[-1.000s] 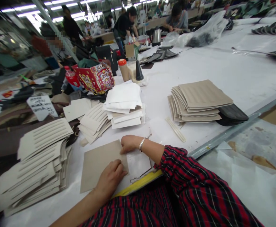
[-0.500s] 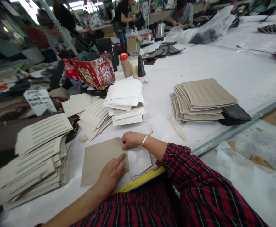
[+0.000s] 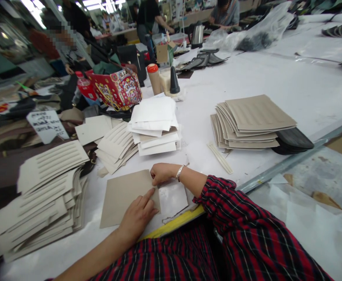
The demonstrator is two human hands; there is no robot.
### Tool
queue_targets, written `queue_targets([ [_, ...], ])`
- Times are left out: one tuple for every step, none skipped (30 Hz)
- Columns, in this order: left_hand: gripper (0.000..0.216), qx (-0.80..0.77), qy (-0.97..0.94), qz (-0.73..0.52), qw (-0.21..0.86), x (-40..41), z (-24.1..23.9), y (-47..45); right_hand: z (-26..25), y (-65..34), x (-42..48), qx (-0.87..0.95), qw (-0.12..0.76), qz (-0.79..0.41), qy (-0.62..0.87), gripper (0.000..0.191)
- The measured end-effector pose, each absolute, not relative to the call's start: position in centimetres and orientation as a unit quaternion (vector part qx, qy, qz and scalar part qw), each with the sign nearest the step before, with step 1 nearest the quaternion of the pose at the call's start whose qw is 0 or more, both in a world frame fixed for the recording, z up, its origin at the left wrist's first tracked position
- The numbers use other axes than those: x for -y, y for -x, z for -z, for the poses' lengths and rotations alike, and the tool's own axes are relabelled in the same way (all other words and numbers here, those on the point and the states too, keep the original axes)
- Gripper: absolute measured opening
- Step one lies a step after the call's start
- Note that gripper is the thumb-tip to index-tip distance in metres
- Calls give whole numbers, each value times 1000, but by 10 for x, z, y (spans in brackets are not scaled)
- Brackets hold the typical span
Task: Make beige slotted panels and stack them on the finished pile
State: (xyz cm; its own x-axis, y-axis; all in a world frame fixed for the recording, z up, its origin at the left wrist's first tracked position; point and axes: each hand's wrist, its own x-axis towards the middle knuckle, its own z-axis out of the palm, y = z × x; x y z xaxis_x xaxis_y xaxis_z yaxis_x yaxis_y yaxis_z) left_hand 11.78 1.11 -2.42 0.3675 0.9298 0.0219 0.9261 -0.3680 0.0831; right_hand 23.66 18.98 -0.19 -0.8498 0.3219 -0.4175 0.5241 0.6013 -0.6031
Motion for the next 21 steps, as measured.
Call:
queue_targets([
  [16, -560, -827, -31, 28, -11, 24, -118, 2, -237, -190, -883, 136, 379, -239, 28],
  [15, -559, -828, -27, 27, -11, 24, -118, 1, -236, -190, -884, 139, 377, -240, 29],
  [15, -558, -829, -20, 25, -11, 23, -118, 1, -236, -189, -885, 140, 373, -241, 29],
  [14, -557, -830, -13, 25, -12, 22, -119, 1, -235, -189, -887, 141, 365, -243, 30],
  [13, -556, -831, -7, 25, -12, 22, -119, 0, -235, -188, -890, 141, 357, -245, 30],
  [12, -555, -831, -2, 27, -13, 21, -119, 0, -234, -187, -894, 141, 348, -245, 30],
  [11, -554, -832, 2, 30, -13, 21, -119, 0, -234, -186, -897, 140, 341, -244, 29],
  [10, -552, -833, 4, 35, -14, 20, -119, 0, -234, -185, -901, 137, 333, -241, 29],
  [10, -550, -834, 4, 40, -15, 19, -119, 0, -234, -185, -905, 134, 327, -238, 28],
  [10, -549, -835, 4, 45, -16, 18, -119, 0, -234, -185, -908, 130, 322, -236, 27],
  [10, -546, -836, 5, 50, -17, 17, -119, 0, -234, -186, -908, 128, 323, -235, 26],
  [10, -544, -837, 8, 54, -17, 16, -119, 0, -235, -187, -905, 130, 328, -238, 26],
  [11, -543, -838, 14, 56, -18, 16, -119, -1, -237, -190, -899, 132, 338, -245, 27],
  [11, -542, -838, 20, 57, -18, 15, -119, -1, -238, -193, -892, 133, 348, -254, 28],
  [12, -541, -839, 26, 56, -19, 14, -119, -2, -239, -197, -886, 132, 356, -265, 29],
  [15, -541, -839, 31, 53, -19, 14, -119, -2, -240, -200, -882, 127, 361, -274, 29],
  [21, -540, -839, 33, 50, -20, 14, -119, -3, -241, -204, -881, 119, 362, -280, 27],
  [27, -539, -840, 33, 48, -20, 14, -119, -3, -241, -206, -881, 112, 362, -283, 25],
  [34, -537, -842, 33, 46, -21, 14, -119, -3, -242, -208, -881, 108, 364, -283, 24],
  [38, -535, -843, 34, 46, -21, 14, -119, -3, -241, -210, -879, 108, 369, -282, 23],
  [40, -534, -844, 37, 48, -22, 14, -118, -3, -241, -211, -877, 108, 374, -282, 23],
])
